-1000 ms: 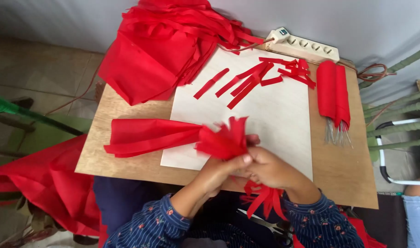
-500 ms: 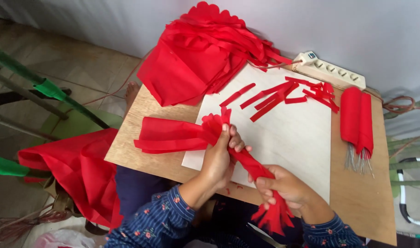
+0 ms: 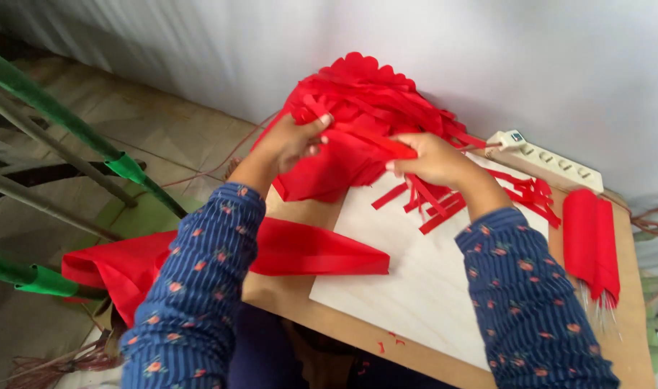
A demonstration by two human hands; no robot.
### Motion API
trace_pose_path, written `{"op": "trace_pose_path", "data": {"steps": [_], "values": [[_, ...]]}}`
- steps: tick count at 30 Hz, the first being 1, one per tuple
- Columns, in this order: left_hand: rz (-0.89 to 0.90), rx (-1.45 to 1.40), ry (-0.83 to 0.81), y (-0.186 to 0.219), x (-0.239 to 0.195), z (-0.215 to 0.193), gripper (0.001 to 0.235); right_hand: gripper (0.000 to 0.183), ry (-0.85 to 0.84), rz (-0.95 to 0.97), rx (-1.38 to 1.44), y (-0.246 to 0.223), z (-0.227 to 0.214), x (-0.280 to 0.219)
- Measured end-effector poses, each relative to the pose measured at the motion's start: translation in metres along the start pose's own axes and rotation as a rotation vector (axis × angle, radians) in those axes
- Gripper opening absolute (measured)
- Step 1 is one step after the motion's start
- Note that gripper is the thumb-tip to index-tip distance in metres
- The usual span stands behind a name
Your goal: Cutting thin strips of red fabric using scissors on a wooden table.
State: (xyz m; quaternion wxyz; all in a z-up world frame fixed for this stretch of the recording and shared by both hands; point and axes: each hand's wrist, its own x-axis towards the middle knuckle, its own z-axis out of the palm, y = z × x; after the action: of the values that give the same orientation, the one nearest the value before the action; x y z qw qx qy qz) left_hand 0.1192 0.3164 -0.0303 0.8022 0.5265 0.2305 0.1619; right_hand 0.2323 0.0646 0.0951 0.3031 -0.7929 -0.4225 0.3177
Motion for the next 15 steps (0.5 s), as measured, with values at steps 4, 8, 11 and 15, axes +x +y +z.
{"op": "trace_pose_path", "data": {"steps": [4,8,11,15], "values": [[0.004,0.021,0.179,-0.023,0.07,-0.04,0.037,0.05,0.161,-0.091,-0.495,0.02,0.005,0.072],[-0.03,0.091,0.252,-0.048,0.102,-0.056,0.045,0.043,0.179,-0.077,-0.812,0.04,0.021,0.107],[0.001,0.369,0.3,-0.059,0.114,-0.064,0.056,0.061,0.159,-0.055,-0.981,0.066,0.029,0.116],[-0.024,0.697,0.357,-0.066,0.123,-0.072,0.068,0.075,0.114,-0.065,-1.128,0.077,0.035,0.104]]}}
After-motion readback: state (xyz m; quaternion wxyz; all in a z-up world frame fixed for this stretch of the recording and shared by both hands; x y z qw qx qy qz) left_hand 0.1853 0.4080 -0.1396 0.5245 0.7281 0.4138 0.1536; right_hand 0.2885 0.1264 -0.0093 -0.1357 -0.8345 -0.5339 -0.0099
